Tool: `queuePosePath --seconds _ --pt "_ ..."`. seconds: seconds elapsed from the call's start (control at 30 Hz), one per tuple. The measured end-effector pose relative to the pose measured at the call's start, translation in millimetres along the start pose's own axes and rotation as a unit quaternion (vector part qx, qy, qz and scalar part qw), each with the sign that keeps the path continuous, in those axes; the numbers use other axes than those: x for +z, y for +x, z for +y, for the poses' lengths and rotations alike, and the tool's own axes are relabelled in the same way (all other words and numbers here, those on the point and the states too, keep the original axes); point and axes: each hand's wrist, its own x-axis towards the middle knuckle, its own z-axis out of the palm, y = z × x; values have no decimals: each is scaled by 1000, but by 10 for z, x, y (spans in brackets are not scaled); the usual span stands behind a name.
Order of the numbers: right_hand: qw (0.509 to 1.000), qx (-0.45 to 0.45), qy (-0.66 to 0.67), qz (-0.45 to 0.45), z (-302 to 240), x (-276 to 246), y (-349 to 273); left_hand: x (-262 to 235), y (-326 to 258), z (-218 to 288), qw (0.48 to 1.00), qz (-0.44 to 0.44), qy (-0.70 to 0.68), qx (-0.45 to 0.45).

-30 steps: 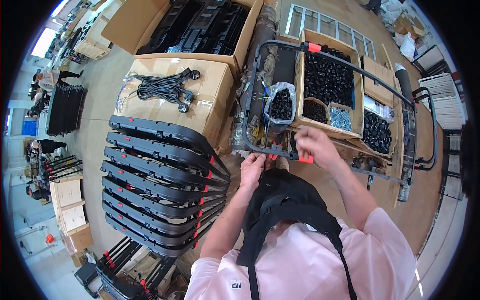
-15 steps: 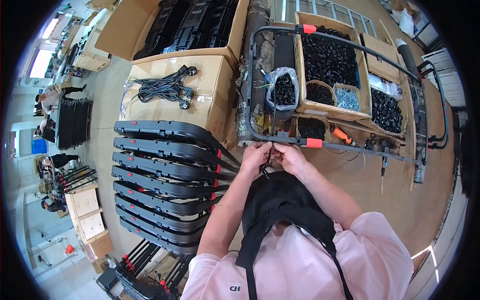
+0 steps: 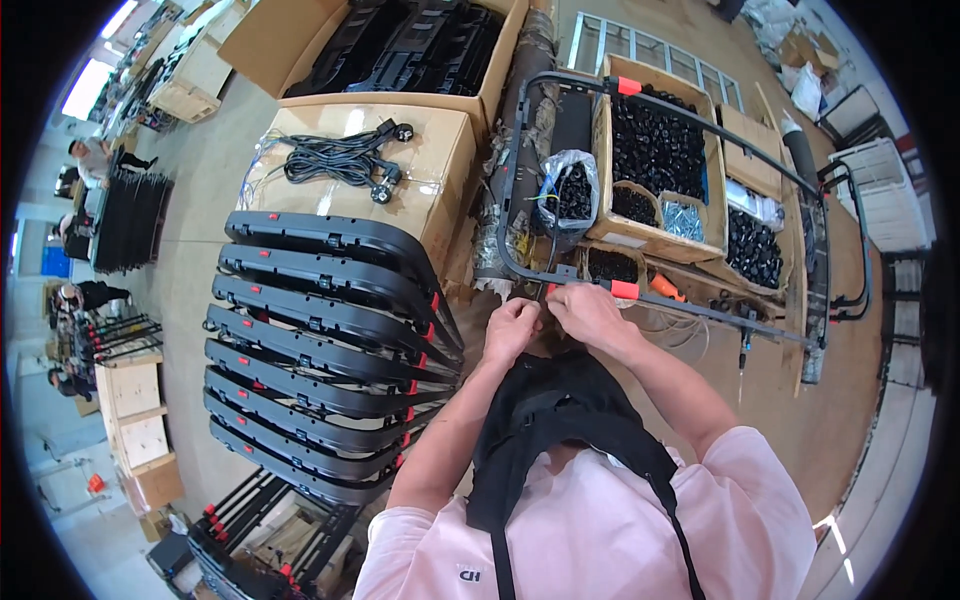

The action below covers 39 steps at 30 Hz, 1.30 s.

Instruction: Assemble a black plastic machinery housing by picking up components and fastening screws using a power screwdriver.

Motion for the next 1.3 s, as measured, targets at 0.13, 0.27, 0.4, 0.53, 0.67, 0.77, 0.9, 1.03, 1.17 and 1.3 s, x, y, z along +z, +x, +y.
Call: queuePosePath --seconds 0.13,0.27,0.4,0.53,0.67,0.77,0.9,1.03,1.17,1.3 --pt "964 -209 -164 -9 -255 -47 274 4 24 -296 993 33 -62 93" --pt "893 -218 -329 -217 -401 1 639 -20 37 -369 988 50 -53 135" --pt "839 -291 -378 -262 -373 -25 825 -32 0 -353 980 74 -52 175" --pt "849 -326 -334 -249 -408 -142 701 -91 -2 -344 978 74 -93 172" --pt "891 -313 -262 -201 -244 -277 631 -186 -80 -231 988 -10 -125 91" --pt "907 -318 -203 -190 -238 -308 656 -207 -87 -302 980 -55 -179 66" --pt "903 -364 -149 -171 -156 -268 660 -206 -73 -371 976 -71 -186 84" --pt "887 -415 -154 -131 -170 -235 620 -234 -100 -301 981 -65 -166 75" --pt "869 -450 -170 -116 -186 -212 613 -259 -100 -264 982 -67 -167 55" --pt "852 -478 -176 -120 -149 -185 637 -286 -76 -275 983 -69 -163 48"
